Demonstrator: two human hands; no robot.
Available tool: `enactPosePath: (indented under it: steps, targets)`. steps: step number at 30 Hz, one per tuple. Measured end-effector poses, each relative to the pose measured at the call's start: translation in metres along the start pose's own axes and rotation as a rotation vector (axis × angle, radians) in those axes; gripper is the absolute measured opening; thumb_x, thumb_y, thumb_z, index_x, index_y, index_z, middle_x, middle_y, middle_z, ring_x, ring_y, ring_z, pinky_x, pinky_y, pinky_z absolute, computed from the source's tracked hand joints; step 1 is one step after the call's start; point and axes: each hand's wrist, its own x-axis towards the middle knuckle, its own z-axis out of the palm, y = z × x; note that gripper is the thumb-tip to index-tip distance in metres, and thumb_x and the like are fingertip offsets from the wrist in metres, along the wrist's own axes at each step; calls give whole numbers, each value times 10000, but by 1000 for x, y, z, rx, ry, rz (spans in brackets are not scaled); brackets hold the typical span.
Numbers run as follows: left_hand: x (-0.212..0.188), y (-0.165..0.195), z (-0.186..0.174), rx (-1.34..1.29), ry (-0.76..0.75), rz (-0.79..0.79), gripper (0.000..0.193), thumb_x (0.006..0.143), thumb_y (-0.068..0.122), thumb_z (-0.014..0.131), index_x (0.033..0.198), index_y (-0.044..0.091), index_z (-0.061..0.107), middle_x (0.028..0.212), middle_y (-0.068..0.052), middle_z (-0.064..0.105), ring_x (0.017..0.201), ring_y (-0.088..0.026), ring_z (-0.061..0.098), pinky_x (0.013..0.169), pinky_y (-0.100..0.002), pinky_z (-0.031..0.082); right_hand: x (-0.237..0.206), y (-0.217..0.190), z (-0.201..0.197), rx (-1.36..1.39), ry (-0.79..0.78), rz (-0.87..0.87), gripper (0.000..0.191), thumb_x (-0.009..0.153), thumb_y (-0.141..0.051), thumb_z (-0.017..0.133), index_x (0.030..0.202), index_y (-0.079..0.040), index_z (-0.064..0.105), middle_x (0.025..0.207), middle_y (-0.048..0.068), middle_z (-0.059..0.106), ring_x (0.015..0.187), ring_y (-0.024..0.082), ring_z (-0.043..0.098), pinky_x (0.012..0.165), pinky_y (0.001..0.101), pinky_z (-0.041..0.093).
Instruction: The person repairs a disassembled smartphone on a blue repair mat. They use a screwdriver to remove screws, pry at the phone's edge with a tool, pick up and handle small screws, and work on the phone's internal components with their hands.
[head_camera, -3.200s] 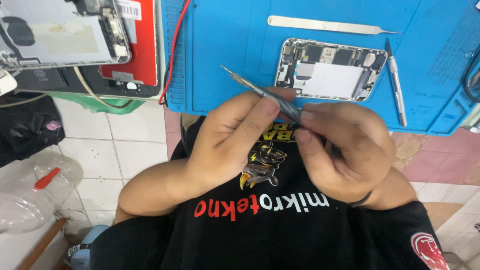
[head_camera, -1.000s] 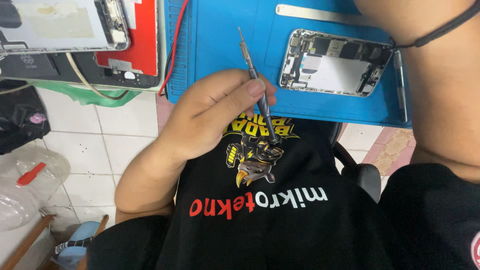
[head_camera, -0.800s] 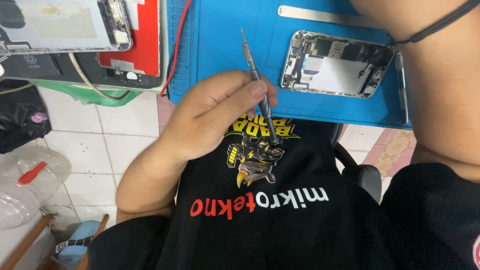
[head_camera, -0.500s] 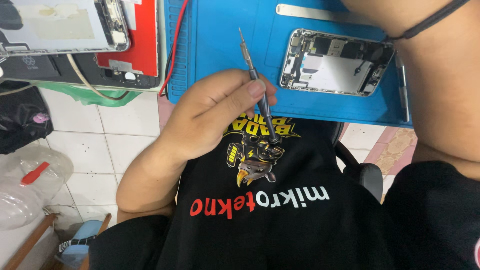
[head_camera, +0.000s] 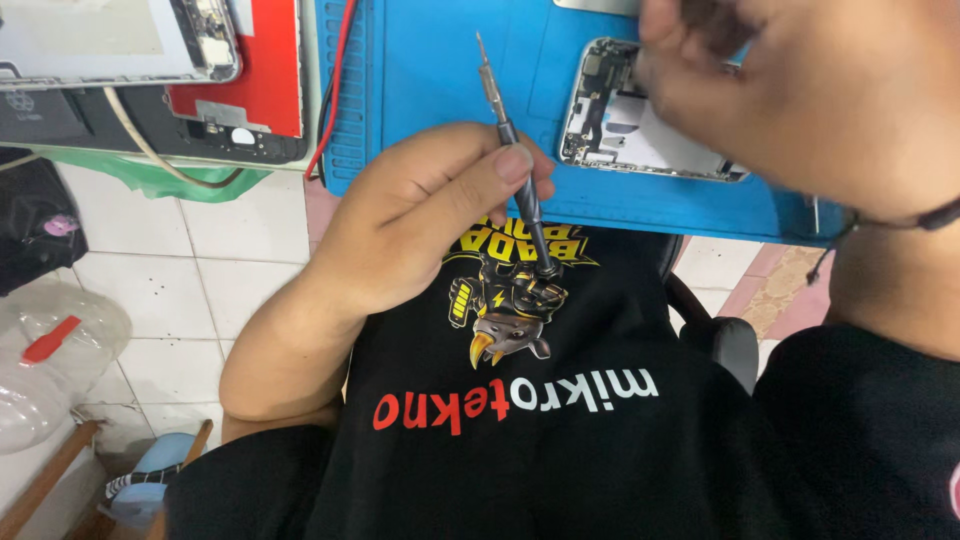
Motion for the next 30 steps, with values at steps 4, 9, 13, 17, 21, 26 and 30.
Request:
enactPosePath:
  steps: [4,9,13,17,21,26,30]
  targets:
    - [-2,1,-6,0,-6,1,320,1169,245,509,1229,-1,706,1113,-32,731,964,-79,614,879,-235,515,-9,-26,17,194,-26,139,232,844,4,814,975,4,623,846,99,699,773,229,735,681,311,570]
    - [-3,1,-7,9,-10,5,325,1169,251,506,1225,4,708,1104,-27,726,907,-62,613,874,-231,517,-4,-37,32,133,44,71,265,854,14,824,1007,5,609,860,112,717,803,240,745,693,322,577]
    - [-5,0,-9,-34,-2,-17,327,1164,258,516,1217,-1,709,1091,-27,723,976,-73,627,870,-230,511,1,-40,35,107,67,88,279,847,14,836,1007,7,608,859,111,723,799,239,748,680,320,572]
    - [-6,-1,-13,-58,-13,-2,330,1169,258,509,1233,-3,700,1103,-31,721,987,-72,636,888,-232,519,3,-40,36,126,60,94,266,851,13,837,996,4,614,857,116,720,794,231,747,679,315,573]
    - [-6,-3,-17,-112,-45,26,325,1195,247,510,1205,-27,685,1069,-44,708,968,-70,631,886,-225,516,5,-41,37,172,63,121,257,895,-2,835,1013,1,607,885,105,719,839,215,756,718,297,580]
    - [-5,-4,-20,-137,-56,40,332,1206,247,506,1184,-41,669,1076,-46,701,1010,-81,650,909,-226,528,4,-47,39,64,85,123,248,880,6,850,974,13,621,853,129,717,809,244,750,663,311,561]
    - [-3,-3,-20,-90,-44,36,328,1199,247,506,1181,-33,676,1072,-41,705,993,-76,641,885,-219,514,0,-47,38,72,99,129,232,876,32,828,994,18,629,884,133,715,826,246,746,697,325,557]
